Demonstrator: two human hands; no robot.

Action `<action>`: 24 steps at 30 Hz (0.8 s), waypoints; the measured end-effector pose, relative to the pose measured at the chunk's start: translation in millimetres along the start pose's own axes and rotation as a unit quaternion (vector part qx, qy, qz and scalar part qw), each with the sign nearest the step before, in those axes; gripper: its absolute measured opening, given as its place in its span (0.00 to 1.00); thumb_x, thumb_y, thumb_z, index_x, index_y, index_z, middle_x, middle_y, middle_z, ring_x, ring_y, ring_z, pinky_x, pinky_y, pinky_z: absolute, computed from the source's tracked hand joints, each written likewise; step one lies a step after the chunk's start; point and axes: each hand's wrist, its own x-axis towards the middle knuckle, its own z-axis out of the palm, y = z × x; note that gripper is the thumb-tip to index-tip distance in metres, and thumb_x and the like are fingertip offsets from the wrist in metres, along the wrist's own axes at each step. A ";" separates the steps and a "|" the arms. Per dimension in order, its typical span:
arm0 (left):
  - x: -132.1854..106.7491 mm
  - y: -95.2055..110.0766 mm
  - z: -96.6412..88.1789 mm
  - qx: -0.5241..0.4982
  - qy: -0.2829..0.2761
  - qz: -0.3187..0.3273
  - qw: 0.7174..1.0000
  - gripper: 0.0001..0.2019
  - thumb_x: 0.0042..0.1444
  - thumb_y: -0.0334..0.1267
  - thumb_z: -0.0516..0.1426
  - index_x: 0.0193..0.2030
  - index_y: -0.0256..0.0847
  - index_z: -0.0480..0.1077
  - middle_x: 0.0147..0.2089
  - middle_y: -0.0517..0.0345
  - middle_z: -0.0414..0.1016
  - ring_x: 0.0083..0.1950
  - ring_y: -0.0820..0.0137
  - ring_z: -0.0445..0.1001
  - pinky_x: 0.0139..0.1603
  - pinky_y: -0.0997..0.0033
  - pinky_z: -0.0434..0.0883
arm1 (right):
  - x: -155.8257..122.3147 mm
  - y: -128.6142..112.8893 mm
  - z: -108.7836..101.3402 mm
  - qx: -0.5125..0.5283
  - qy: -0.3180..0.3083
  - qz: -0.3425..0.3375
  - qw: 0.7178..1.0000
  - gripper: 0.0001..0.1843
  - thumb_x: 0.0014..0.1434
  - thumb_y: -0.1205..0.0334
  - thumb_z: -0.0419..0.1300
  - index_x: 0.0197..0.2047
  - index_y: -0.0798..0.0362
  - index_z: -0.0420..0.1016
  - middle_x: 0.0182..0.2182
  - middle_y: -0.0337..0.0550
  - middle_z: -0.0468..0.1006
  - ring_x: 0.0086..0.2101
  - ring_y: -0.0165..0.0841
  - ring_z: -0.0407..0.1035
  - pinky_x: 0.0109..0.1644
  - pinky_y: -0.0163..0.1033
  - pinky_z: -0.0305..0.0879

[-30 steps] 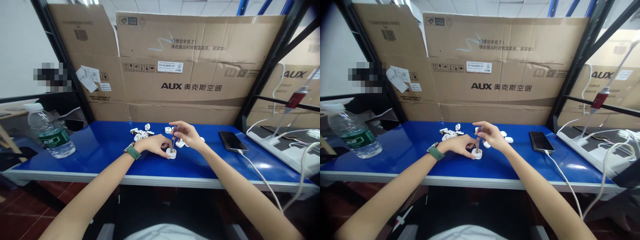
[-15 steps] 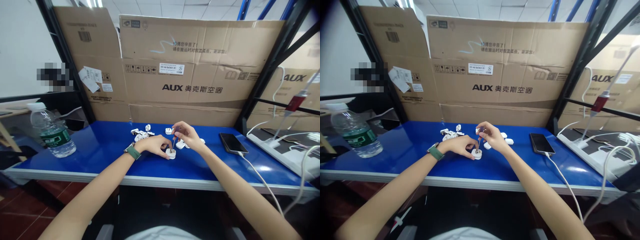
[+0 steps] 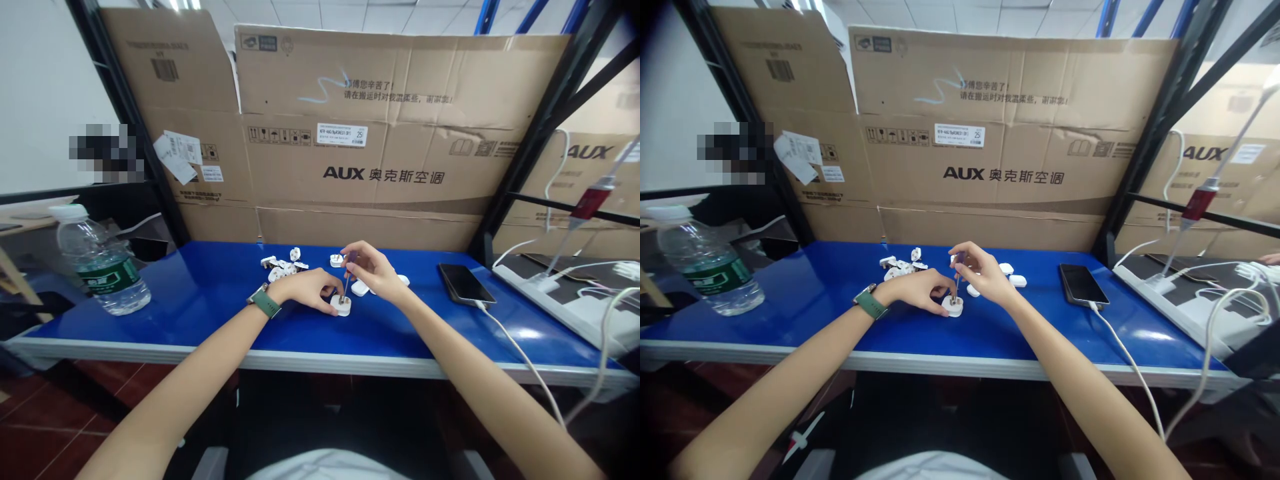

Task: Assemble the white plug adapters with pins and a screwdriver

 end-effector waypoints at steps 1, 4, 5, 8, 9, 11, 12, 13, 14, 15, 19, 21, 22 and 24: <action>0.0 0.0 0.1 0.003 0.000 0.002 1.000 0.20 0.51 0.53 0.67 0.45 0.42 0.77 0.26 0.67 0.61 0.25 0.75 0.61 0.28 0.73 0.56 | 0.1 0.5 0.1 0.000 0.003 0.001 1.000 0.17 0.65 0.51 0.62 0.54 0.48 0.70 0.40 0.44 0.76 0.35 0.35 0.76 0.41 0.43 0.76; 0.1 0.1 0.5 0.010 0.002 0.006 1.000 0.18 0.52 0.52 0.66 0.43 0.41 0.77 0.26 0.66 0.61 0.25 0.75 0.61 0.28 0.73 0.55 | -0.1 0.8 0.7 -0.007 0.006 0.001 1.000 0.17 0.65 0.52 0.63 0.54 0.47 0.70 0.40 0.43 0.76 0.36 0.35 0.76 0.41 0.42 0.76; 0.0 0.2 0.7 0.012 0.003 0.006 1.000 0.18 0.52 0.52 0.67 0.43 0.41 0.77 0.26 0.66 0.62 0.24 0.75 0.61 0.28 0.73 0.55 | -0.5 0.3 1.0 -0.012 0.005 0.000 1.000 0.17 0.65 0.52 0.63 0.54 0.47 0.71 0.40 0.43 0.76 0.36 0.35 0.76 0.40 0.42 0.76; -0.1 0.4 0.7 0.013 0.002 0.000 1.000 0.19 0.51 0.53 0.67 0.43 0.41 0.77 0.26 0.66 0.63 0.25 0.75 0.61 0.28 0.73 0.56 | -2.2 -2.9 1.2 -0.021 0.003 -0.007 1.000 0.21 0.64 0.54 0.64 0.59 0.46 0.69 0.40 0.43 0.76 0.37 0.36 0.76 0.42 0.43 0.76; -0.1 0.3 0.7 0.013 0.002 -0.002 1.000 0.20 0.51 0.53 0.67 0.43 0.41 0.76 0.27 0.66 0.63 0.25 0.75 0.61 0.28 0.73 0.56 | -2.9 -4.4 1.0 -0.014 -0.001 -0.010 1.000 0.23 0.64 0.55 0.64 0.61 0.45 0.67 0.40 0.43 0.77 0.38 0.36 0.76 0.43 0.43 0.76; 0.1 -0.4 0.7 0.012 0.002 -0.003 1.000 0.20 0.51 0.54 0.66 0.43 0.41 0.76 0.27 0.66 0.63 0.25 0.75 0.61 0.28 0.73 0.56 | -3.8 -7.7 0.1 0.011 -0.023 -0.012 1.000 0.23 0.66 0.55 0.63 0.61 0.46 0.64 0.42 0.44 0.78 0.39 0.36 0.77 0.45 0.45 0.76; 0.2 -0.9 0.8 0.011 0.002 -0.002 1.000 0.20 0.51 0.54 0.66 0.43 0.40 0.76 0.26 0.66 0.63 0.25 0.75 0.61 0.27 0.73 0.56 | -4.0 -9.4 -0.4 0.025 -0.039 -0.011 0.999 0.21 0.67 0.54 0.62 0.60 0.46 0.64 0.44 0.45 0.79 0.39 0.36 0.77 0.46 0.45 0.76; 0.4 -1.6 1.0 0.011 0.001 0.000 1.000 0.20 0.52 0.54 0.66 0.43 0.40 0.76 0.26 0.66 0.62 0.25 0.75 0.60 0.27 0.73 0.55 | -4.1 -10.9 -0.7 0.034 -0.052 -0.009 0.998 0.19 0.68 0.53 0.61 0.58 0.47 0.65 0.46 0.47 0.79 0.41 0.37 0.77 0.48 0.46 0.75; 0.6 -2.2 1.3 0.010 0.000 0.002 1.000 0.20 0.52 0.54 0.66 0.42 0.40 0.76 0.26 0.66 0.61 0.24 0.75 0.60 0.27 0.73 0.55 | -3.9 -12.0 -0.8 0.034 -0.058 -0.007 0.998 0.17 0.68 0.53 0.60 0.56 0.48 0.66 0.48 0.48 0.79 0.43 0.37 0.77 0.50 0.47 0.75; 0.8 -2.9 1.8 0.008 -0.001 0.003 1.000 0.20 0.52 0.54 0.66 0.42 0.40 0.76 0.25 0.66 0.61 0.24 0.75 0.60 0.27 0.73 0.55 | -3.5 -12.6 -0.6 0.023 -0.055 -0.006 0.998 0.16 0.68 0.52 0.60 0.55 0.49 0.68 0.50 0.49 0.78 0.45 0.38 0.76 0.51 0.47 0.74; 1.0 -3.7 3.0 -0.002 0.006 0.010 1.000 0.19 0.51 0.53 0.67 0.42 0.41 0.76 0.25 0.66 0.62 0.25 0.75 0.61 0.28 0.73 0.56 | -1.2 -7.8 2.4 -0.039 0.014 -0.005 0.999 0.17 0.61 0.52 0.67 0.51 0.48 0.74 0.42 0.44 0.78 0.41 0.37 0.76 0.47 0.43 0.75; 0.8 -2.8 2.7 -0.005 0.010 0.008 1.000 0.18 0.51 0.52 0.67 0.42 0.41 0.77 0.26 0.66 0.62 0.25 0.76 0.60 0.28 0.73 0.55 | -0.3 -3.3 3.2 -0.023 0.031 0.004 0.999 0.16 0.62 0.52 0.66 0.51 0.48 0.74 0.37 0.41 0.77 0.35 0.35 0.76 0.44 0.43 0.75; 0.7 -2.2 2.4 -0.004 0.010 0.007 1.000 0.18 0.51 0.52 0.67 0.42 0.41 0.77 0.25 0.67 0.62 0.24 0.76 0.60 0.27 0.73 0.55 | -0.1 -1.5 3.0 -0.005 0.028 0.009 1.000 0.17 0.64 0.53 0.64 0.54 0.47 0.73 0.37 0.41 0.77 0.34 0.35 0.76 0.44 0.44 0.76; 0.7 -1.1 1.6 -0.004 0.008 0.008 1.000 0.18 0.52 0.52 0.66 0.42 0.41 0.77 0.25 0.67 0.61 0.24 0.76 0.59 0.27 0.73 0.54 | -0.2 0.3 1.5 0.033 0.008 0.018 0.999 0.21 0.66 0.53 0.60 0.61 0.46 0.68 0.40 0.43 0.79 0.36 0.36 0.78 0.45 0.45 0.76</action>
